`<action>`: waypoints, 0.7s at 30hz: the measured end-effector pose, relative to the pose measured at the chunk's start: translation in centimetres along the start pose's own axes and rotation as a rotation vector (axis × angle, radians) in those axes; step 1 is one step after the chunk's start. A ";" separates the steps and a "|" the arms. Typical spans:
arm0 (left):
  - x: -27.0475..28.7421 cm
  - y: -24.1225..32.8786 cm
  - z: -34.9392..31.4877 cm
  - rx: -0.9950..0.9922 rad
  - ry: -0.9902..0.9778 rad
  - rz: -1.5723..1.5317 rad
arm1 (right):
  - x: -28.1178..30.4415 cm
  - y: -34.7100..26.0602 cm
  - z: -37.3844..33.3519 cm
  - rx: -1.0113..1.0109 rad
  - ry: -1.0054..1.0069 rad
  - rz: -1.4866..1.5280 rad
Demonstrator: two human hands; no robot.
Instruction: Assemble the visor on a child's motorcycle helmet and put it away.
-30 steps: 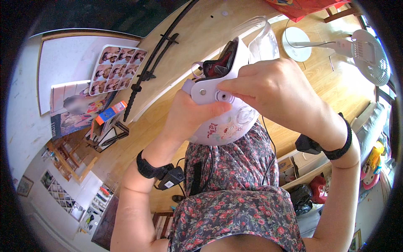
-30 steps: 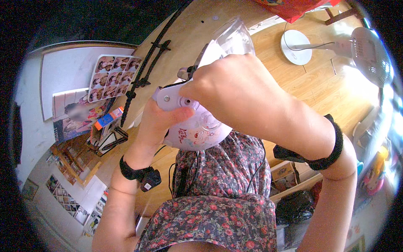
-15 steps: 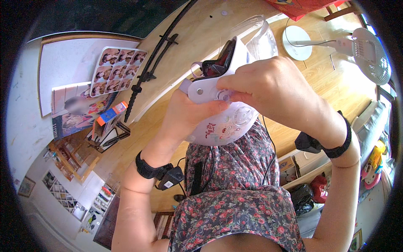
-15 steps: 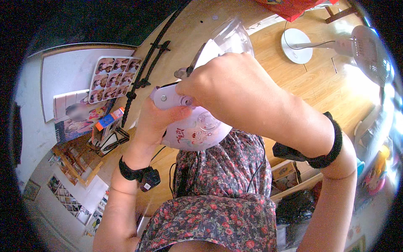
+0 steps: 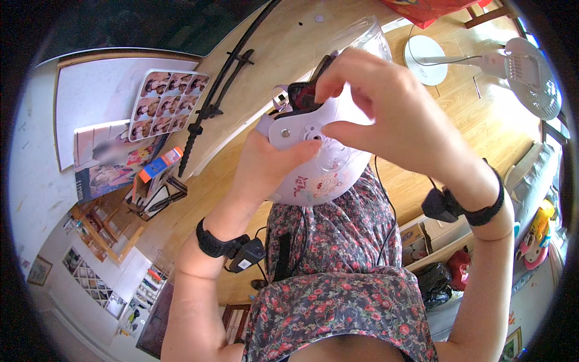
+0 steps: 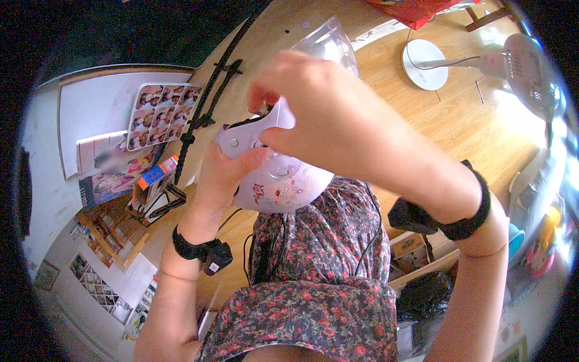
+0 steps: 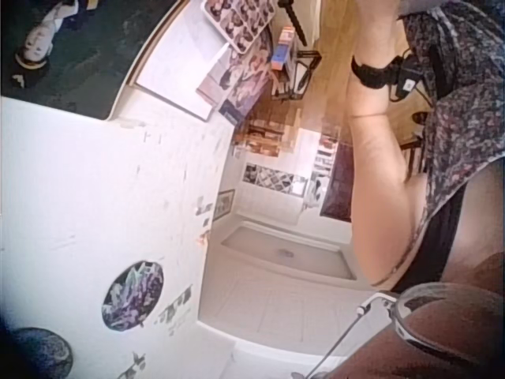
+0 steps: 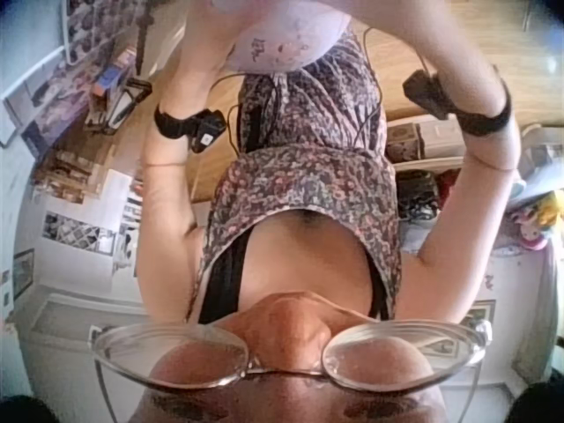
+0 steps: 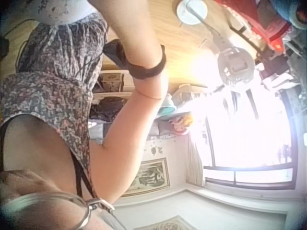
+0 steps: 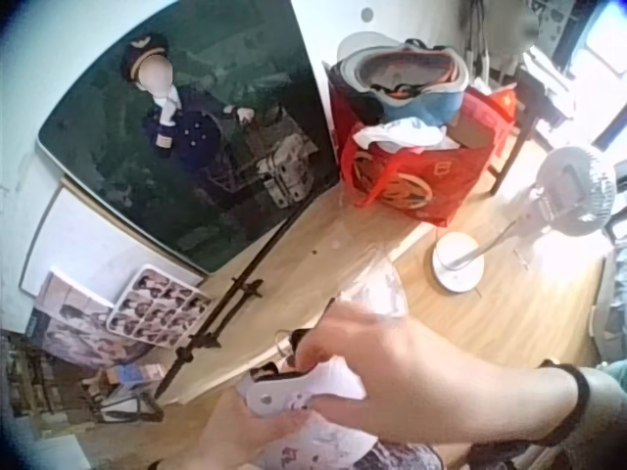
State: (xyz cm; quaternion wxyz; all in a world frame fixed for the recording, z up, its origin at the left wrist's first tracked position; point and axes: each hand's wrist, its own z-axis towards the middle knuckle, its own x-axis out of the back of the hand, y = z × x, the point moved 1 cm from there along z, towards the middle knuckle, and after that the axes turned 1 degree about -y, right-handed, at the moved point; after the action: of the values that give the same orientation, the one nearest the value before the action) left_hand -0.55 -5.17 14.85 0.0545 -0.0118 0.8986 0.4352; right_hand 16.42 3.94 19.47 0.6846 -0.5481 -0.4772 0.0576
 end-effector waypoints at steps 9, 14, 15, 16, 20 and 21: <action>0.5 0.1 0.4 0.002 0.063 -0.053 | 1.2 -0.4 -0.4 -0.350 -0.089 0.683; -0.2 0.4 0.5 -0.032 0.033 -0.075 | -0.6 0.3 0.2 0.177 0.152 -0.007; -0.2 0.4 0.4 -0.012 0.036 -0.065 | -0.7 0.4 0.4 0.220 0.112 -0.145; -0.2 0.4 0.4 0.008 0.039 -0.056 | -0.4 0.4 0.5 0.159 0.087 -0.093; 0.3 0.2 0.5 0.012 0.087 0.030 | -0.2 0.9 0.7 0.138 0.003 -0.117; 0.2 0.4 0.5 0.006 0.085 -0.024 | -0.3 1.0 0.7 0.139 0.003 -0.119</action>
State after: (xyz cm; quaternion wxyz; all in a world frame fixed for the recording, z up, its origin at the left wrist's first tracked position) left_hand -0.70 -4.49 14.80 0.0215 -0.0406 0.9012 0.4310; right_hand 16.19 4.67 18.49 0.7237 -0.4701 -0.5029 0.0488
